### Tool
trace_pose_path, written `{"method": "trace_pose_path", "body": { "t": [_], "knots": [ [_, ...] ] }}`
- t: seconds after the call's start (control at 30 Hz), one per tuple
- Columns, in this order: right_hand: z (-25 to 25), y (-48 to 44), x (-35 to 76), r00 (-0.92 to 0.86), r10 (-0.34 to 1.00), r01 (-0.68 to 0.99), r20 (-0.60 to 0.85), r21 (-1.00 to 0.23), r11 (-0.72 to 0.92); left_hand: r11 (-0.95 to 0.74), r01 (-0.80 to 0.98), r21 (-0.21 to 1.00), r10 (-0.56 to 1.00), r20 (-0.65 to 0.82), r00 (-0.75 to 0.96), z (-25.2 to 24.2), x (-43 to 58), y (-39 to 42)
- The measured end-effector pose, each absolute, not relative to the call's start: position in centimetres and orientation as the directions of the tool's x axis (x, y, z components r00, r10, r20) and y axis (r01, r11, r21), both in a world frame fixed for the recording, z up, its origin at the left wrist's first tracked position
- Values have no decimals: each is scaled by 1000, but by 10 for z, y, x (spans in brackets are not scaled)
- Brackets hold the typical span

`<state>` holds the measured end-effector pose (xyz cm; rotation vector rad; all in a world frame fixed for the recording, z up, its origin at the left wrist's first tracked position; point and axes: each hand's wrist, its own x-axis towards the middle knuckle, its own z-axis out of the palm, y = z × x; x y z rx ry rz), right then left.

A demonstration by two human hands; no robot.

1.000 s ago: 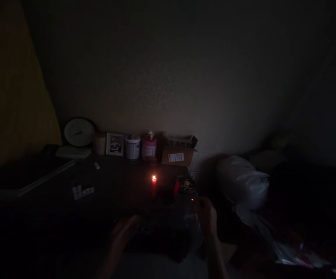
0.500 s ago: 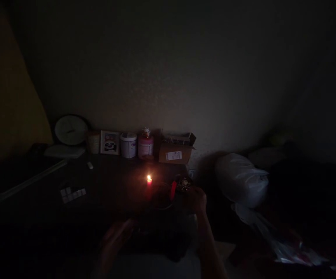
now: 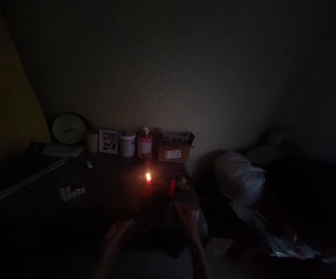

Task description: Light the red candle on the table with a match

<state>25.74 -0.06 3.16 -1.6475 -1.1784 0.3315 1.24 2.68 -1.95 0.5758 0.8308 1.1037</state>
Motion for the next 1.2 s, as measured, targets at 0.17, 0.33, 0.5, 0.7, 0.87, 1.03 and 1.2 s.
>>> {"method": "trace_pose_path", "body": {
  "t": [0.17,0.33,0.5,0.7,0.87,1.03,1.2],
  "knots": [
    [26,-33,168,208,935,527,288,-838,141,238,-381,893,963,-165,214,-22,14,27],
    [16,-43,144,104,937,457,334,-852,253,109,-295,949,964,-29,263,-30,11,22],
    [3,-40,147,141,958,400,248,-900,174,63,-241,969,943,20,331,-30,11,16],
    [-7,-38,147,79,954,312,288,-916,251,21,-178,984,931,45,362,-28,8,13],
    [-23,-36,145,124,958,342,259,-917,204,-48,-76,996,973,63,221,-45,13,14],
    [-33,-39,143,216,930,425,299,-886,186,-97,38,995,975,88,205,-48,15,10],
    [-34,-39,141,230,912,484,341,-853,197,-139,37,990,966,128,227,-28,11,-6]
  ]
}}
